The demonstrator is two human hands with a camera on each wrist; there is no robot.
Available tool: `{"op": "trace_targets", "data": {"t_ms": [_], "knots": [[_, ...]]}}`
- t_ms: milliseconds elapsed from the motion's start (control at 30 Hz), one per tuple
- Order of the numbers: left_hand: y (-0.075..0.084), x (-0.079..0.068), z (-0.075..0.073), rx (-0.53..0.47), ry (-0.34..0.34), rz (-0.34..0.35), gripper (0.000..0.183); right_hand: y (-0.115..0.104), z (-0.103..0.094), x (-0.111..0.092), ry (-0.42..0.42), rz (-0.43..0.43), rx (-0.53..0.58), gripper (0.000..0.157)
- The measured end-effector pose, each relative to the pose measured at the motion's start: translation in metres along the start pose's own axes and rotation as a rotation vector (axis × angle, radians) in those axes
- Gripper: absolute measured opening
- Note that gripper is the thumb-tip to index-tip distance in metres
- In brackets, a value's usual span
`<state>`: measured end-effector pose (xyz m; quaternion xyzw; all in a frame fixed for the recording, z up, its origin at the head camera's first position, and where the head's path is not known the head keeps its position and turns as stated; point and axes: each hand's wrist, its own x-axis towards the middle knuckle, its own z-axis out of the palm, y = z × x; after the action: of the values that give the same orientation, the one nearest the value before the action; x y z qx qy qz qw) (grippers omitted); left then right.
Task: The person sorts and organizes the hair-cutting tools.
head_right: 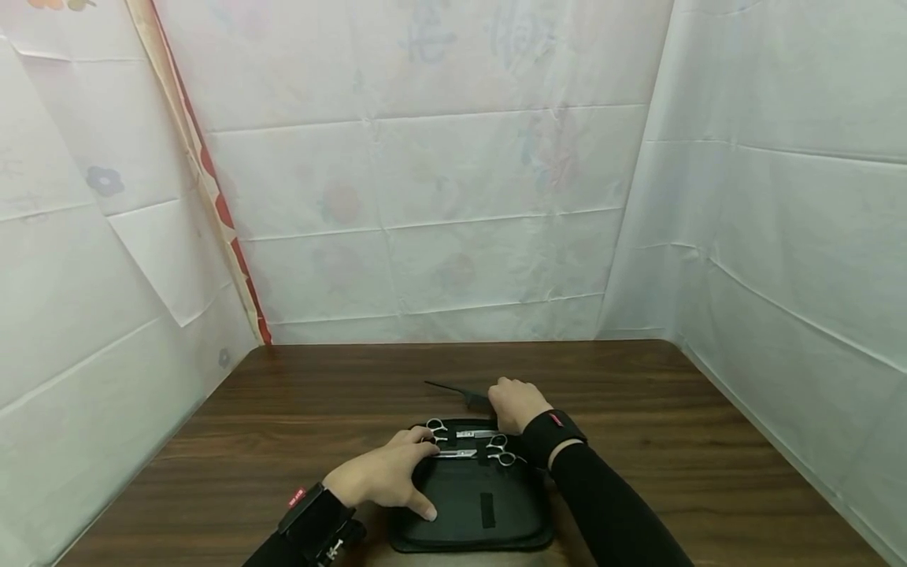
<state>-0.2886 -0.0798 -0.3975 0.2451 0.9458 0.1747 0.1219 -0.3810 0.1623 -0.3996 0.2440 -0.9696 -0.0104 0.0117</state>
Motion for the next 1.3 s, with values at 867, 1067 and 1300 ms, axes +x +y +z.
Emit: {"op": "trace_targets", "data": {"t_ms": [867,1067,1300], "knots": [[-0.003,0.0,-0.002,-0.028,-0.008,0.034,0.08,0.001,-0.011,-0.022,0.088,-0.052,0.25,0.036],[-0.005,-0.001,-0.005,-0.052,-0.009,0.035,0.072,0.0,-0.01,-0.03,0.137,-0.138,0.29,0.038],[-0.002,-0.001,-0.003,-0.042,0.02,0.053,0.074,-0.002,-0.008,-0.043,0.148,-0.177,0.329,0.039]]}}
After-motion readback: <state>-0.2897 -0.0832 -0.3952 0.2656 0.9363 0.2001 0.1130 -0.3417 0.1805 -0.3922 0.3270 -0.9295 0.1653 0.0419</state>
